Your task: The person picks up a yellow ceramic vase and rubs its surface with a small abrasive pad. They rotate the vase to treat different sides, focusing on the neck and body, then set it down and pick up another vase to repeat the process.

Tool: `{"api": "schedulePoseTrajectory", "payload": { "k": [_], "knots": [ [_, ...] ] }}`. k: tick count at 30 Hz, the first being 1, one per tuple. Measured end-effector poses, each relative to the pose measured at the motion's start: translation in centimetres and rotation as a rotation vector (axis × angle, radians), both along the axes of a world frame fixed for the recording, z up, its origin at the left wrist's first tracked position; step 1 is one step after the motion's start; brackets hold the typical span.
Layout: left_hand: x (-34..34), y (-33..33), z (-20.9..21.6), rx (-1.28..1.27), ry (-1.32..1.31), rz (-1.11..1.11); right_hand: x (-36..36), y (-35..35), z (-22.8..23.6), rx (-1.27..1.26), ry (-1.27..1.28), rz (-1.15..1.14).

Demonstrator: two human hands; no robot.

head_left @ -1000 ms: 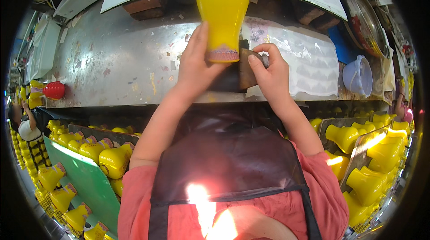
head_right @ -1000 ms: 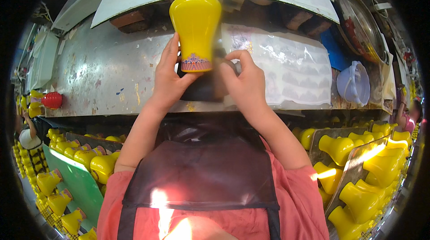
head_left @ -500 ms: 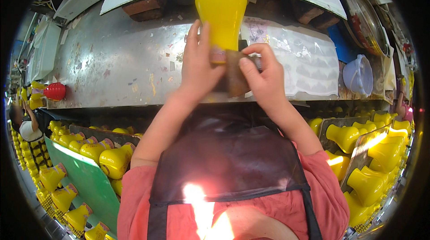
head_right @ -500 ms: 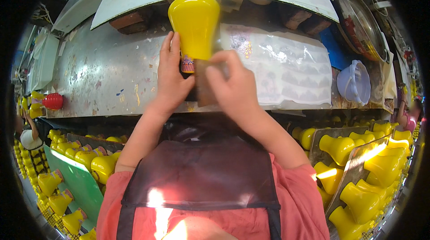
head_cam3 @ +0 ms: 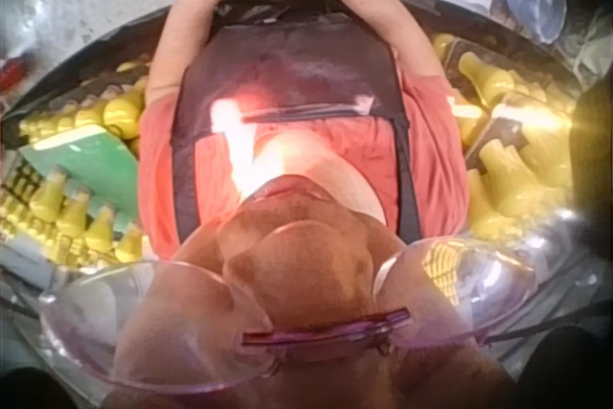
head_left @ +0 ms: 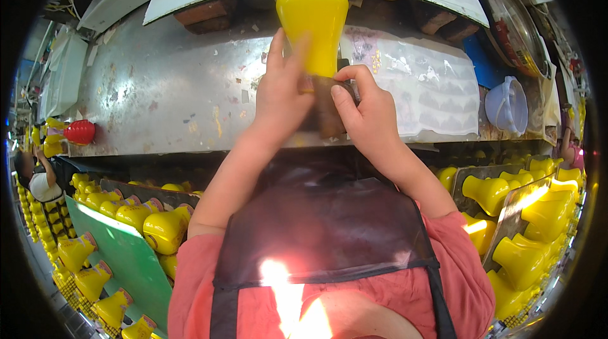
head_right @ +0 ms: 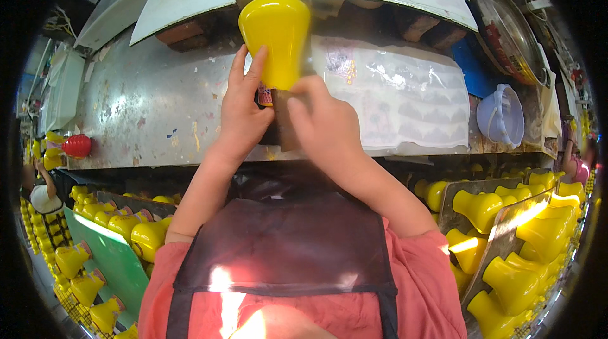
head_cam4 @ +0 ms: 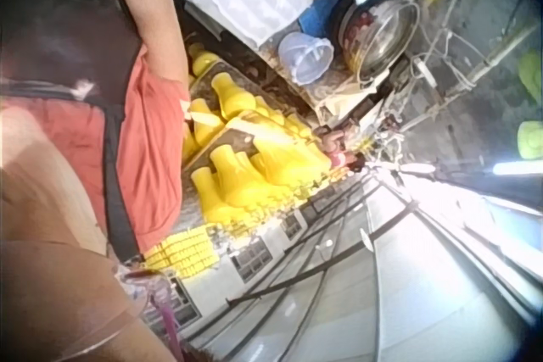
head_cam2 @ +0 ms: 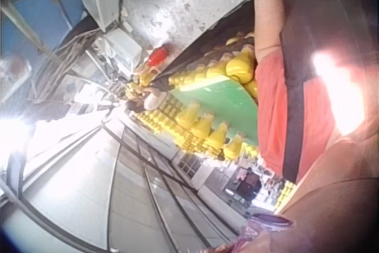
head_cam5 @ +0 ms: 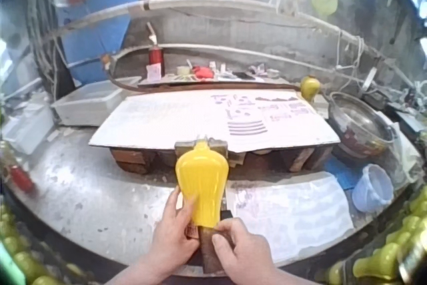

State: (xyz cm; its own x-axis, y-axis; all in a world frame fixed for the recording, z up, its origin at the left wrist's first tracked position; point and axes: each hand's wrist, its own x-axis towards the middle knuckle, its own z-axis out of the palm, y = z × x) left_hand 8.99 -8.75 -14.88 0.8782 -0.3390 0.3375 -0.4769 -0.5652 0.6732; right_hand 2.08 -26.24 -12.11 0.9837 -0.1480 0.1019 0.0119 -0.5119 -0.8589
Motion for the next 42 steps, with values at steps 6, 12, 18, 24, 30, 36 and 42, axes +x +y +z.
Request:
{"api": "schedulePoseTrajectory", "payload": {
  "k": [6, 12, 18, 24, 30, 36, 42],
  "knots": [
    [0.8, 0.8, 0.2, -0.487, 0.422, -0.198, 0.7, -0.9, 0.4, 0.377, 0.230, -0.070],
    [0.2, 1.0, 0.6, -0.956, 0.682, -0.300, 0.7, -0.6, 1.2, 0.522, 0.174, 0.053],
    [0.1, 1.0, 1.3, -1.139, 0.785, -0.287, 1.0, -0.4, 1.4, 0.488, 0.142, 0.076],
    [0.3, 1.3, 1.5, -1.352, 0.915, -0.372, 2.2, -1.3, 1.8, 0.282, 0.021, 0.050],
    [0.2, 1.3, 1.2, -1.426, 0.894, -0.414, 4.6, -2.0, 4.6, 0.077, -0.268, 0.233],
    [0.5, 1.4, 1.6, -1.283, 0.893, -0.388, 7.6, -1.8, 6.5, -0.040, -0.402, 0.220],
    [0.5, 1.1, 1.9, -1.194, 0.817, -0.379, 9.0, -0.7, 8.1, -0.512, -0.592, 0.231]
  ]
}}
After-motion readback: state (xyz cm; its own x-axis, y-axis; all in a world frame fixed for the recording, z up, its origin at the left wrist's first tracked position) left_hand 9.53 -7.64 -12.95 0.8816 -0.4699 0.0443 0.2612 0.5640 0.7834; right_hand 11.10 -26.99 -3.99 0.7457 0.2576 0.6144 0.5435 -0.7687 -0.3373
